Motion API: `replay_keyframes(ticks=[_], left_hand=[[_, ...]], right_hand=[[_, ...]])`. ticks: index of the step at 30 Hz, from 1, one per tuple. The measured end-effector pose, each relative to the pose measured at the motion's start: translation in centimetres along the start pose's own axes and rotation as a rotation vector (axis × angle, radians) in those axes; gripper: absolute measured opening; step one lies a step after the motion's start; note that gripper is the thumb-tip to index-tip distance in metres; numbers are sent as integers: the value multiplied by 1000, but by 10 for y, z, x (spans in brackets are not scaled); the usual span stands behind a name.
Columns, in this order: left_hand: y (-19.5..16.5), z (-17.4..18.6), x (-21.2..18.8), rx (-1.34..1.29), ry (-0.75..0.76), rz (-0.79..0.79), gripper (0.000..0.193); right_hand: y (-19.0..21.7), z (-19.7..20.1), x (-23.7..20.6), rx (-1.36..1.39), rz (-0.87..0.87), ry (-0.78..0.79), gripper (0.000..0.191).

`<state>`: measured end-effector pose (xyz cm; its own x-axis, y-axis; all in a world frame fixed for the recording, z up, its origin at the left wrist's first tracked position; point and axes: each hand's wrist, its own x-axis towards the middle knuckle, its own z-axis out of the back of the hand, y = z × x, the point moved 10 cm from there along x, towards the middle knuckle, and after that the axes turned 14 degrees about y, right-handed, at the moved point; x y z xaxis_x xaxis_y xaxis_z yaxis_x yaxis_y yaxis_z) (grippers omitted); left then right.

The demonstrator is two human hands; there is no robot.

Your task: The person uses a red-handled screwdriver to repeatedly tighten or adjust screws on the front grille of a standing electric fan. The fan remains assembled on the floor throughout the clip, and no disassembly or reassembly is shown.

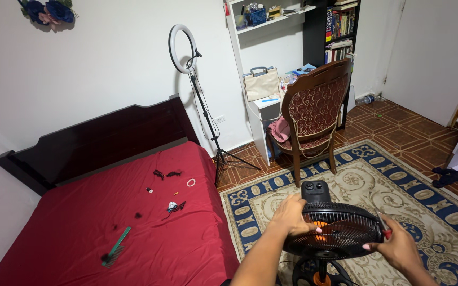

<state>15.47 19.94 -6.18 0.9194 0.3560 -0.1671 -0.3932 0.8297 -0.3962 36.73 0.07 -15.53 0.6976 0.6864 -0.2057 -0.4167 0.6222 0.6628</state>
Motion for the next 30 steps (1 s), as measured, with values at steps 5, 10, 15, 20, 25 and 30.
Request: replay_keyframes(ticks=[5, 10, 15, 20, 25, 30], left_hand=[[3, 2, -7, -23, -45, -14, 95], [14, -3, -8, -90, 7, 50, 100], [20, -3, -9, -67, 5, 11, 95], [35, -8, -10, -130, 25, 42, 92], [42, -5, -12, -116, 23, 89, 94], [40, 1, -12, -84, 34, 123, 100]], right_hand=[[3, -8, 13, -39, -94, 126, 122], [13, -20, 22, -35, -98, 229, 118], [35, -9, 24, -9, 173, 178, 114], [19, -19, 23, 123, -9, 340, 112], [22, -16, 26, 153, 47, 323, 110], [28, -18, 32, 223, 121, 322, 111]])
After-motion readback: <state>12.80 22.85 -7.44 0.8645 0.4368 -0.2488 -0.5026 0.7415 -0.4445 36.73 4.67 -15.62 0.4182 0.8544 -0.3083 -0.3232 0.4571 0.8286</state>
